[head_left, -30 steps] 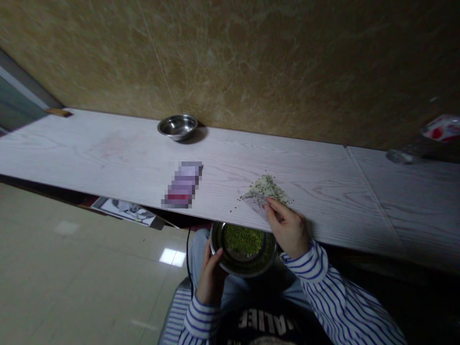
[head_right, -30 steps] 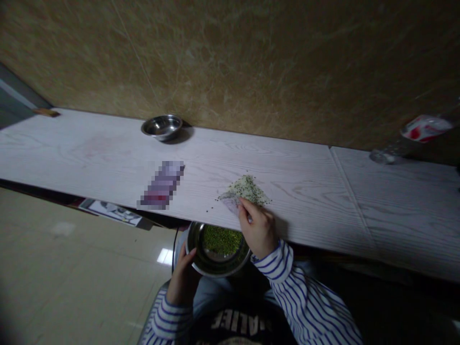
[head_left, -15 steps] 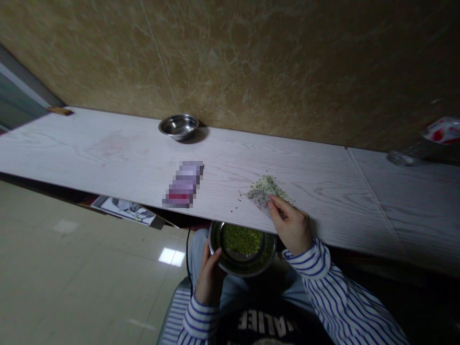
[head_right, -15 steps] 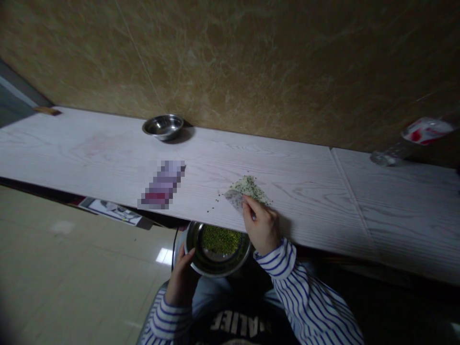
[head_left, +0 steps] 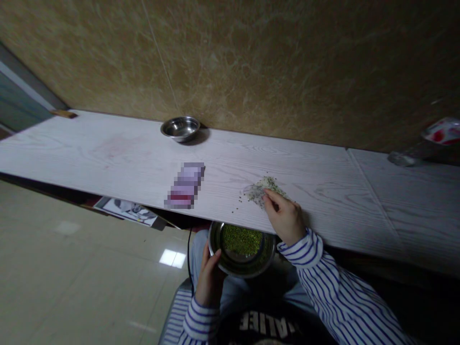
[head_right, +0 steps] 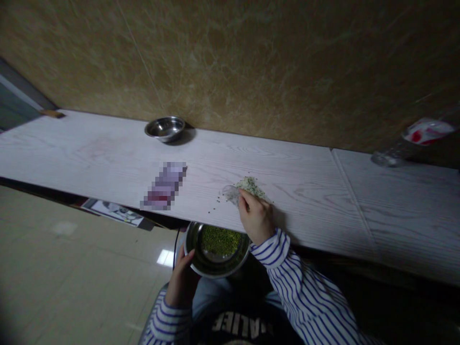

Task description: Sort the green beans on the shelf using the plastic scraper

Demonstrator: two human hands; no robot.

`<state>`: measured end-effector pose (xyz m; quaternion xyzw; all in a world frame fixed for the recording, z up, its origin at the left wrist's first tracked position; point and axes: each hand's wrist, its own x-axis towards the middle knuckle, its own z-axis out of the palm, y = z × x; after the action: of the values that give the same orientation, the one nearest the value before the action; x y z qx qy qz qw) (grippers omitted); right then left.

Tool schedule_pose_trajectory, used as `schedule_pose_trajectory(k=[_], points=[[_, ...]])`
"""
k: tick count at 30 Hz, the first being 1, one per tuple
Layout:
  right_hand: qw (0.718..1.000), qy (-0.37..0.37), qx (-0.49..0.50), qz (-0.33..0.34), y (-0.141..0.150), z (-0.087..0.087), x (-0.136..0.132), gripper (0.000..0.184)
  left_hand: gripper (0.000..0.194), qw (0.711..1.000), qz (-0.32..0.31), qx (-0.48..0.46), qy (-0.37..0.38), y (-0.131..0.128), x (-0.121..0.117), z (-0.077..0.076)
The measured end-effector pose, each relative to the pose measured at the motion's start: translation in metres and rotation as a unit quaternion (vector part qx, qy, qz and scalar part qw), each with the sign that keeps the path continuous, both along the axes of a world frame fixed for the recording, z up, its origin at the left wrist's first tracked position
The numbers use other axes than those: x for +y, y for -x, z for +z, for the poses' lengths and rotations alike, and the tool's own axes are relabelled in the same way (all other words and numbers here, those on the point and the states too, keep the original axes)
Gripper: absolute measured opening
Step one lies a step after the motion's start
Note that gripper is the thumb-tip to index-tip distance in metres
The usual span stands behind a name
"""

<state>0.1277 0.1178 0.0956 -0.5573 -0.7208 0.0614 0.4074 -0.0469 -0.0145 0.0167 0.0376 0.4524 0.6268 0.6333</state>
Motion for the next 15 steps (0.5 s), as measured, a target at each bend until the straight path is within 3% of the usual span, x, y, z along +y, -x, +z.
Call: schedule_pose_trajectory(k=[15], points=[[0.999,0.031,0.022,0.037,0.0017,0.0003,0.001,0.027,0.073,1.0,-0.003,0.025,0.007,0.0032,0.0033,-0.0008]])
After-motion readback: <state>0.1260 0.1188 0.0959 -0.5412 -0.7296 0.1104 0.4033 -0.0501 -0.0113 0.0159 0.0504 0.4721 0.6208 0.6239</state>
